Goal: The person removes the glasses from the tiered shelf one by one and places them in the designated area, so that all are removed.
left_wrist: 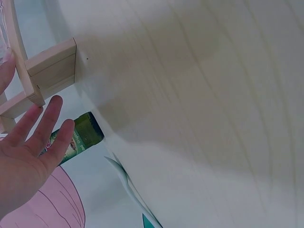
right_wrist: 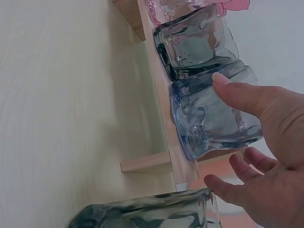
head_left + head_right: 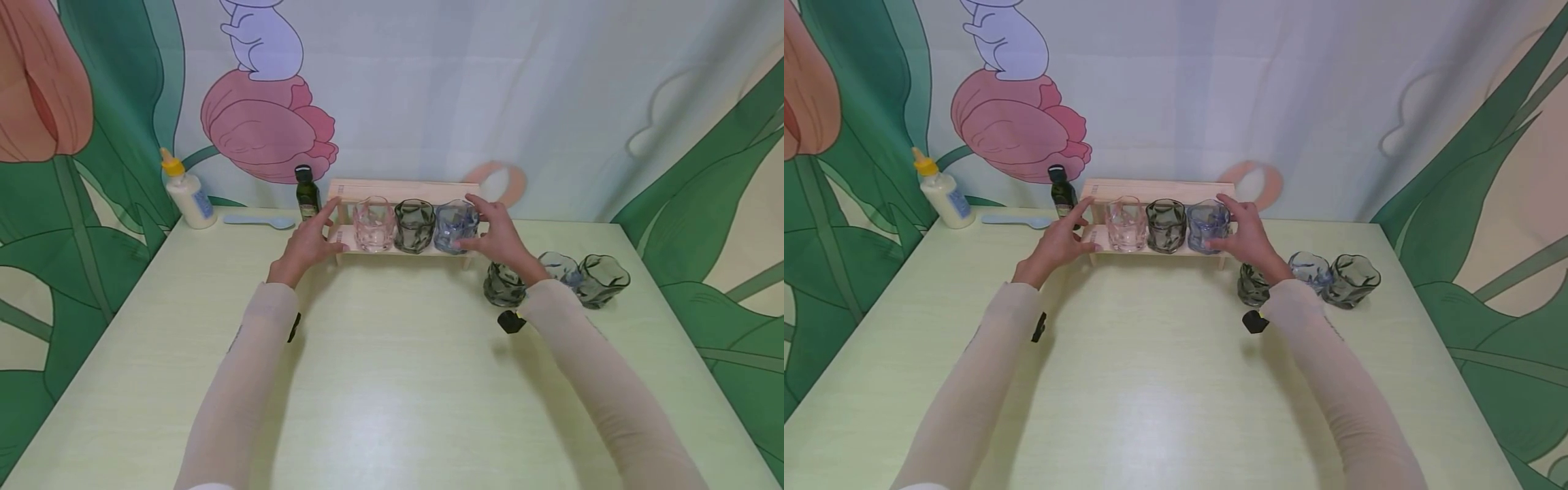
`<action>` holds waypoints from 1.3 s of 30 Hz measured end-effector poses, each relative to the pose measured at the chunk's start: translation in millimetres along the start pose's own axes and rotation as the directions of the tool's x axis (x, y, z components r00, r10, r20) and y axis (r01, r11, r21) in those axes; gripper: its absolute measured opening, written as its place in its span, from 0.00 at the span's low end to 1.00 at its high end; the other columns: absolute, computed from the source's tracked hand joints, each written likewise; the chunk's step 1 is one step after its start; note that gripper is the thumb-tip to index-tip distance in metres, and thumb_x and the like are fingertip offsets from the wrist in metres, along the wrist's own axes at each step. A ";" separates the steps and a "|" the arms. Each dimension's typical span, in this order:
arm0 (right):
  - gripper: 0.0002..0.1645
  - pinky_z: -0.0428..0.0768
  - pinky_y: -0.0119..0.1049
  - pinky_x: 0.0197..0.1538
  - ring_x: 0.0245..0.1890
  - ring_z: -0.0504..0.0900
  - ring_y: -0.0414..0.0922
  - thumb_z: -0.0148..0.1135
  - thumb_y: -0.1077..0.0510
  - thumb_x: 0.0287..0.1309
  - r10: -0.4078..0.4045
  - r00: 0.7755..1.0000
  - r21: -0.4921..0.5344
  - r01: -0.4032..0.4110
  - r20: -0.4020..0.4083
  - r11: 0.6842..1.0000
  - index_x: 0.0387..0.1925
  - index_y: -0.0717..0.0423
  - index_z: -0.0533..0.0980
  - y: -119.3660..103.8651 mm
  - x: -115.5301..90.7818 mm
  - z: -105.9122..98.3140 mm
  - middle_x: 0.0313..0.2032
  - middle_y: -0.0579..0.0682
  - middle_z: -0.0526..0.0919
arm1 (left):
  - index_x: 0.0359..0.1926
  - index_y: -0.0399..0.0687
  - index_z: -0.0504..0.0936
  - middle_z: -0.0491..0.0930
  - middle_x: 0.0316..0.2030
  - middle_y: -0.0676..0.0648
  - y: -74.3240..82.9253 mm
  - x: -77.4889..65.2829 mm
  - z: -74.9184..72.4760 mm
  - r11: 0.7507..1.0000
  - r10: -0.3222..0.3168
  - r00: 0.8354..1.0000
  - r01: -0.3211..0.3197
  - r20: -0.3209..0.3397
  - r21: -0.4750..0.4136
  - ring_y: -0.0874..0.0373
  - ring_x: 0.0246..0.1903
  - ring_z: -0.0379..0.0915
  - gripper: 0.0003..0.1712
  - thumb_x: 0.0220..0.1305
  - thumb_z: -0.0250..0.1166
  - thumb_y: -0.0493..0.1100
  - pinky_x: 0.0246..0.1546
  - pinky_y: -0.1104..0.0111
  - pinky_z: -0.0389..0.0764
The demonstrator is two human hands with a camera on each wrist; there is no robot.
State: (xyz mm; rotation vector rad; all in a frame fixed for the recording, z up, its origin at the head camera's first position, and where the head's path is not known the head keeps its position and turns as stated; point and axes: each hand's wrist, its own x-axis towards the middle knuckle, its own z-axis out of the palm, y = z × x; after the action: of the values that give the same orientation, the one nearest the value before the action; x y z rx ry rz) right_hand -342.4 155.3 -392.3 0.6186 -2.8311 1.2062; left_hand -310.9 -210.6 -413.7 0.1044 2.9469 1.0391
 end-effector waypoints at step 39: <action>0.60 0.64 0.62 0.68 0.69 0.62 0.63 0.78 0.53 0.50 0.077 0.997 -0.043 -0.077 0.008 0.996 0.78 0.47 0.52 -9.8 8.5 16.1 0.71 0.66 0.59 | 0.79 0.70 0.45 0.72 0.64 0.39 -3.3 1.6 2.2 1.000 0.009 1.000 -0.009 -0.007 0.015 0.41 0.51 0.78 0.57 0.60 0.73 0.44 0.51 0.47 0.76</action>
State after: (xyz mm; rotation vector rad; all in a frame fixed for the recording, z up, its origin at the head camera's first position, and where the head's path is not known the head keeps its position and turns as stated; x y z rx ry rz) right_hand -344.3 135.0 -395.6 0.5191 -2.9051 1.1532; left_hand -312.5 -211.7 -417.5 0.1142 2.9634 1.0206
